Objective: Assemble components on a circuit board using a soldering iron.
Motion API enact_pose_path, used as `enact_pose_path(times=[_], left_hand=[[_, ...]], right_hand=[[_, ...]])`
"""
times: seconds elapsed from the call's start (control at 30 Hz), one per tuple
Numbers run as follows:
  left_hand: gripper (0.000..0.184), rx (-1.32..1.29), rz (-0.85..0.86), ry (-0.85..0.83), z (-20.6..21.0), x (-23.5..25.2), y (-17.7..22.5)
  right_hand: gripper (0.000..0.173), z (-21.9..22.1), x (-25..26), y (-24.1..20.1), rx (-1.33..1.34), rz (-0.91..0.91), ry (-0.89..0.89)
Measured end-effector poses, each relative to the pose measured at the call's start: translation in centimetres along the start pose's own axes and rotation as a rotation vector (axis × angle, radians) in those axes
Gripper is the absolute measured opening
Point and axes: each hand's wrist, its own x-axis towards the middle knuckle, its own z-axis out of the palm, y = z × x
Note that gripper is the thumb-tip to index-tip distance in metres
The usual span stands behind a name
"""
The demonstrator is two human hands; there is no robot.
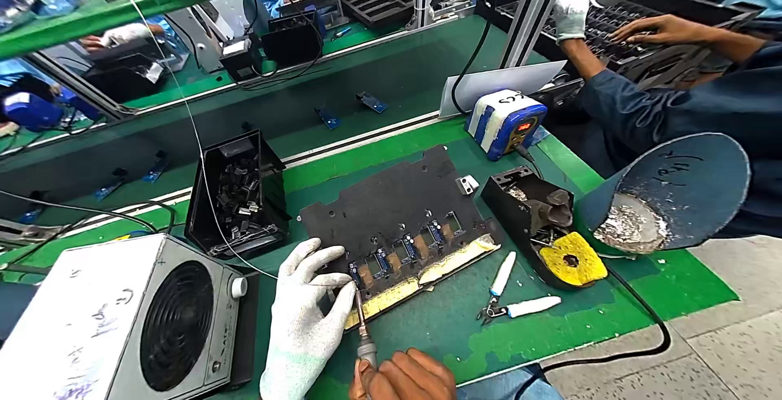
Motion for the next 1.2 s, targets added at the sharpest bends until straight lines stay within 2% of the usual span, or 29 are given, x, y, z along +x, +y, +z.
enact_pose_path(times=[0.33,0.87,1.07,1.2], left_hand=[[0.011,-0.073,-0.019,0.095,0.4,0.1,0.1],[0.011,-0.153,-0.031,0.105,0.1,-0.1,0.2],[0.011,-0.207,-0.055,0.109,0.1,-0.1,0.3],[0.008,-0.31,-0.077,0.128,-0.3,-0.4,0.8]], right_hand=[[0.018,0.0,-0.1,0.2,0.011,0.008,0.018],[0.015,-0.9,0.3,1.5,0.134,0.094,0.064],[0.014,-2.0,0.4,1.9,0.216,0.174,0.063],[0.016,-4.5,0.6,2.8,0.316,0.225,0.079]])
